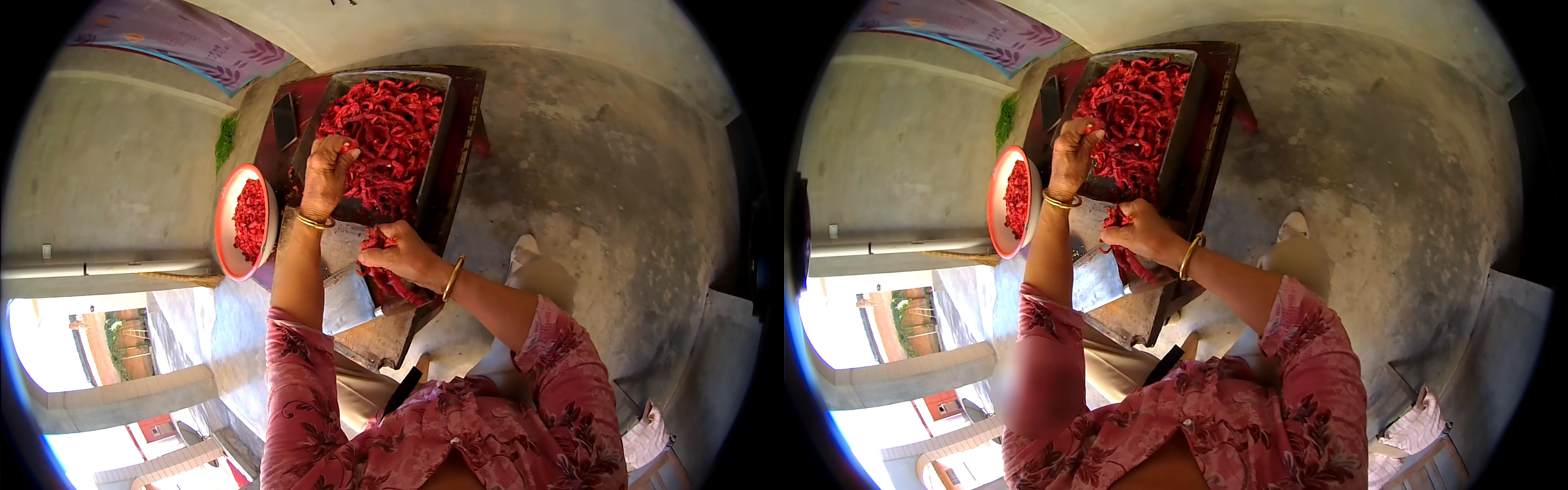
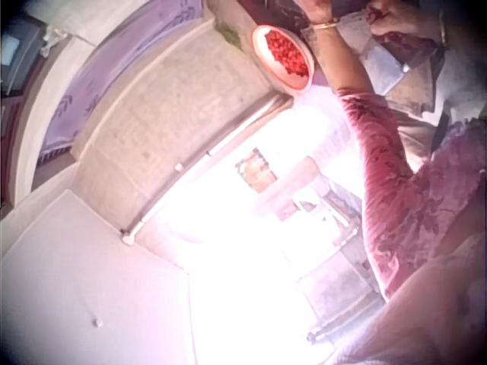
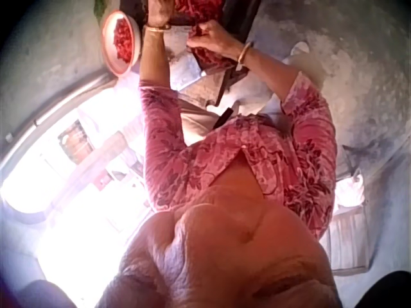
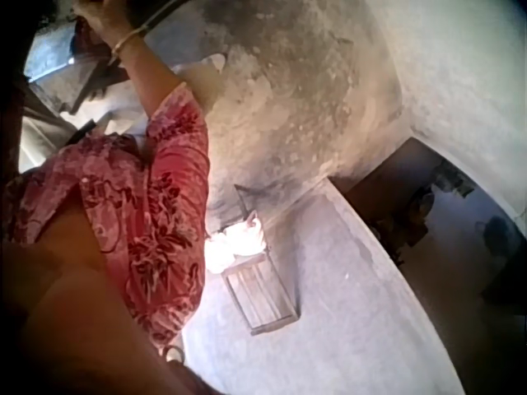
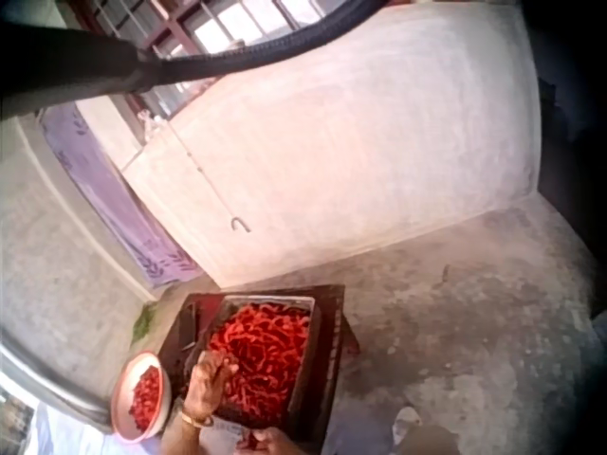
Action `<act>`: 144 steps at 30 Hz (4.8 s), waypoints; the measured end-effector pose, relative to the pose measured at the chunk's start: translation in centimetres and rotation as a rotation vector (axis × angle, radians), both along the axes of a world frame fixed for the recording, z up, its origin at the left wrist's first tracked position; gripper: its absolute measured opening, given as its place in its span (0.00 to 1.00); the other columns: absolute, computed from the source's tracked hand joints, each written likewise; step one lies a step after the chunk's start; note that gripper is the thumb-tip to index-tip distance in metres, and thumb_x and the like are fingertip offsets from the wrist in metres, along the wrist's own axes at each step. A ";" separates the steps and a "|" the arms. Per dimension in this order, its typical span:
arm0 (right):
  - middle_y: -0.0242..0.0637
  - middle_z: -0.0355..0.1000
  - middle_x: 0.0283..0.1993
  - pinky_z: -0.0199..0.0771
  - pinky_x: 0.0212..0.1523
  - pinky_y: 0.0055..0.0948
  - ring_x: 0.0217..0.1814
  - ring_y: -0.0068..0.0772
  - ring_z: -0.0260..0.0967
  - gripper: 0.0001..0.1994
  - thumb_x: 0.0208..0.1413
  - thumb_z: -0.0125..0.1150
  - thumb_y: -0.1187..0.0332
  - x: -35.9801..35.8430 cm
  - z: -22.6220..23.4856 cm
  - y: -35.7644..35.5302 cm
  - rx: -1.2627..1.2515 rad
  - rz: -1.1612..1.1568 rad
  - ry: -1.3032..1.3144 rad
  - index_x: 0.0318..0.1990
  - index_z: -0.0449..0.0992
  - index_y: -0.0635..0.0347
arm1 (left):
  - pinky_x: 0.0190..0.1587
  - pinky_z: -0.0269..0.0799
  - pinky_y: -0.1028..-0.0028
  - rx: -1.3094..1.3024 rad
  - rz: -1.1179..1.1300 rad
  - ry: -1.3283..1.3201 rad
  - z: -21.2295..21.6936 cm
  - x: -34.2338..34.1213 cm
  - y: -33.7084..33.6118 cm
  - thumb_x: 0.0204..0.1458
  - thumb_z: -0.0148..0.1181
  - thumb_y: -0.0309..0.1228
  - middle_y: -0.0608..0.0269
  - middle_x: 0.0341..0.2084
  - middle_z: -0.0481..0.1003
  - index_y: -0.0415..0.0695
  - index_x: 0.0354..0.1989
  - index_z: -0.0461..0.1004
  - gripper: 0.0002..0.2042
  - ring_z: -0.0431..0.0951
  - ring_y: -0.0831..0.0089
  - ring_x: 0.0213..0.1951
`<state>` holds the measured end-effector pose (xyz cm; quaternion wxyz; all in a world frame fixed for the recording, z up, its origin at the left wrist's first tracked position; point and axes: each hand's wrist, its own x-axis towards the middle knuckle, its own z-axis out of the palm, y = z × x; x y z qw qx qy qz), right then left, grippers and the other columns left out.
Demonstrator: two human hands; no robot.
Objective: The person sits on a low stool and uses a large cleaver to chop red chilies on a wooden cutting board. They repeatedly pick up chilies, remove stems, chop them into small pieces, and transfer the chopped pieces into a white bowl.
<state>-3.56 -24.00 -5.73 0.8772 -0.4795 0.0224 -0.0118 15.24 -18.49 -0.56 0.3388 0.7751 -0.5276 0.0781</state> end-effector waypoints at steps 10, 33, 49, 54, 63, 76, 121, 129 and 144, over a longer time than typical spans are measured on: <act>0.29 0.73 0.29 0.69 0.33 0.19 0.31 0.16 0.68 0.06 0.50 0.64 0.72 0.3 -1.0 -0.4 -0.009 0.008 -0.066 0.33 0.76 0.65 | 0.25 0.64 0.65 0.251 0.009 0.065 1.7 -1.9 -5.8 0.49 0.61 0.27 0.45 0.17 0.65 0.36 0.25 0.67 0.10 0.65 0.51 0.20; 0.26 0.72 0.26 0.66 0.30 0.19 0.29 0.14 0.65 0.04 0.50 0.63 0.73 -0.1 -0.2 -0.5 0.037 0.025 -0.049 0.31 0.77 0.66 | 0.39 0.72 0.58 0.839 0.179 -0.090 3.7 -0.7 -2.6 0.41 0.66 0.33 0.49 0.32 0.76 0.42 0.31 0.76 0.11 0.76 0.50 0.37; 0.28 0.74 0.29 0.70 0.34 0.20 0.31 0.15 0.68 0.05 0.49 0.64 0.74 0.7 -0.9 0.3 -0.042 0.033 -0.062 0.32 0.77 0.67 | 0.34 0.72 0.58 0.477 0.044 -0.236 0.8 -2.9 -3.2 0.41 0.67 0.30 0.50 0.34 0.70 0.46 0.43 0.72 0.18 0.75 0.50 0.33; 0.28 0.74 0.29 0.69 0.33 0.20 0.31 0.15 0.68 0.05 0.49 0.64 0.74 0.7 -0.7 0.2 -0.025 0.048 -0.052 0.32 0.76 0.67 | 0.32 0.75 0.58 0.617 -0.011 -0.343 0.8 -3.2 -4.5 0.42 0.60 0.26 0.46 0.36 0.68 0.48 0.44 0.71 0.17 0.76 0.49 0.31; 0.29 0.74 0.27 0.69 0.31 0.21 0.31 0.16 0.68 0.05 0.49 0.63 0.74 0.6 -0.8 0.1 0.014 -0.006 -0.059 0.31 0.77 0.67 | 0.34 0.74 0.58 0.660 0.072 -0.352 -0.7 -2.8 -4.3 0.43 0.60 0.27 0.48 0.37 0.67 0.43 0.38 0.73 0.11 0.76 0.49 0.32; 0.31 0.74 0.33 0.71 0.38 0.20 0.35 0.18 0.70 0.07 0.55 0.59 0.74 1.3 0.0 -1.5 0.390 -0.303 -0.127 0.40 0.76 0.66 | 0.29 0.67 0.75 0.285 -0.069 0.457 2.4 -5.3 2.6 0.55 0.57 0.24 0.66 0.20 0.69 0.38 0.31 0.71 0.03 0.69 0.77 0.25; 0.24 0.72 0.24 0.67 0.27 0.18 0.27 0.12 0.65 0.05 0.50 0.62 0.71 -0.6 0.2 -1.6 -0.037 -0.194 -0.127 0.31 0.78 0.64 | 0.48 0.70 0.71 0.433 -0.053 0.982 2.6 -3.2 8.3 0.52 0.55 0.24 0.51 0.47 0.73 0.34 0.54 0.68 0.19 0.73 0.66 0.46; 0.23 0.71 0.24 0.67 0.28 0.18 0.26 0.12 0.65 0.05 0.50 0.63 0.71 -0.5 0.5 -0.6 0.058 -0.090 -0.034 0.30 0.78 0.63 | 0.46 0.71 0.62 0.283 0.211 -0.028 -5.3 8.2 6.0 0.45 0.49 0.21 0.42 0.43 0.73 0.38 0.42 0.73 0.14 0.74 0.47 0.44; 0.22 0.70 0.25 0.65 0.28 0.17 0.28 0.10 0.63 0.04 0.50 0.64 0.72 -0.1 -0.1 -0.5 0.004 -0.018 -0.039 0.28 0.76 0.62 | 0.17 0.65 0.77 0.140 0.423 0.862 -1.9 5.5 4.3 0.49 0.59 0.25 0.60 0.19 0.75 0.36 0.31 0.78 0.05 0.73 0.76 0.17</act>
